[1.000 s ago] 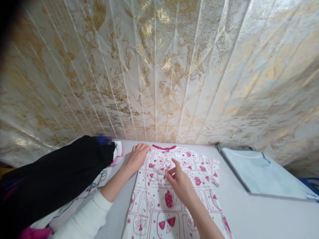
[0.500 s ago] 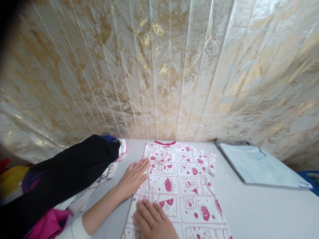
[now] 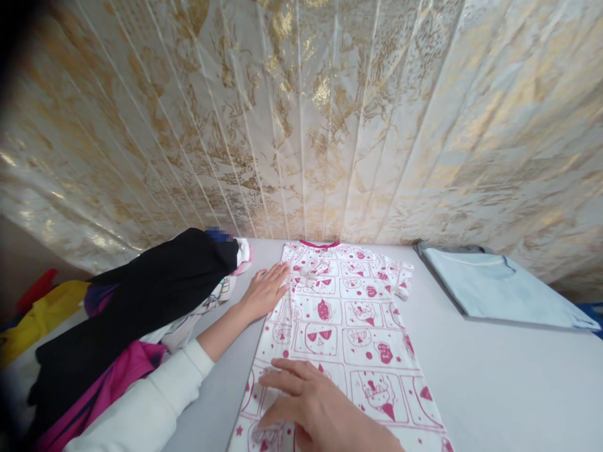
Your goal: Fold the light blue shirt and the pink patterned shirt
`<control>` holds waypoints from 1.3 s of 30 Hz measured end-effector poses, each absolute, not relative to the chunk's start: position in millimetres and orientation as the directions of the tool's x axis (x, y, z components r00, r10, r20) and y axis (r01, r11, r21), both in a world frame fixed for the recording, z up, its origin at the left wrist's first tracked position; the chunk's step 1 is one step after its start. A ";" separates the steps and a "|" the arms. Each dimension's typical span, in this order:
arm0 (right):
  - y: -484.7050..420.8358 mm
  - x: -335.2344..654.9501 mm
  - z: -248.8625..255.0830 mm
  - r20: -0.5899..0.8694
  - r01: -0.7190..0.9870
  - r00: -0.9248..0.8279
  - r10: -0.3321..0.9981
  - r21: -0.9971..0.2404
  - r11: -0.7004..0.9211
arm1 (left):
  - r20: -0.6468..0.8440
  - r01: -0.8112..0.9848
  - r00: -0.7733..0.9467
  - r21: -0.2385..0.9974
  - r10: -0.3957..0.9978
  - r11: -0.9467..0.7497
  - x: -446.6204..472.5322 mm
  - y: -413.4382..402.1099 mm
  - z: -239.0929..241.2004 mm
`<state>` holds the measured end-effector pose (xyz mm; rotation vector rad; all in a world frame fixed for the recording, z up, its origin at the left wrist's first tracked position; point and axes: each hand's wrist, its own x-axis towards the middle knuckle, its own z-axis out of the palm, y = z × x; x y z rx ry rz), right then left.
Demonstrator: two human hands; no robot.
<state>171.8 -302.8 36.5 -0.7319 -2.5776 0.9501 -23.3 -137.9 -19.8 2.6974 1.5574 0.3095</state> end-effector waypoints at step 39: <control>-316.5 157.4 14.2 0.238 0.375 -0.727 0.644 -0.648 0.663 | 0.356 0.572 0.654 0.344 0.667 -0.745 -74.0 -346.5 14.6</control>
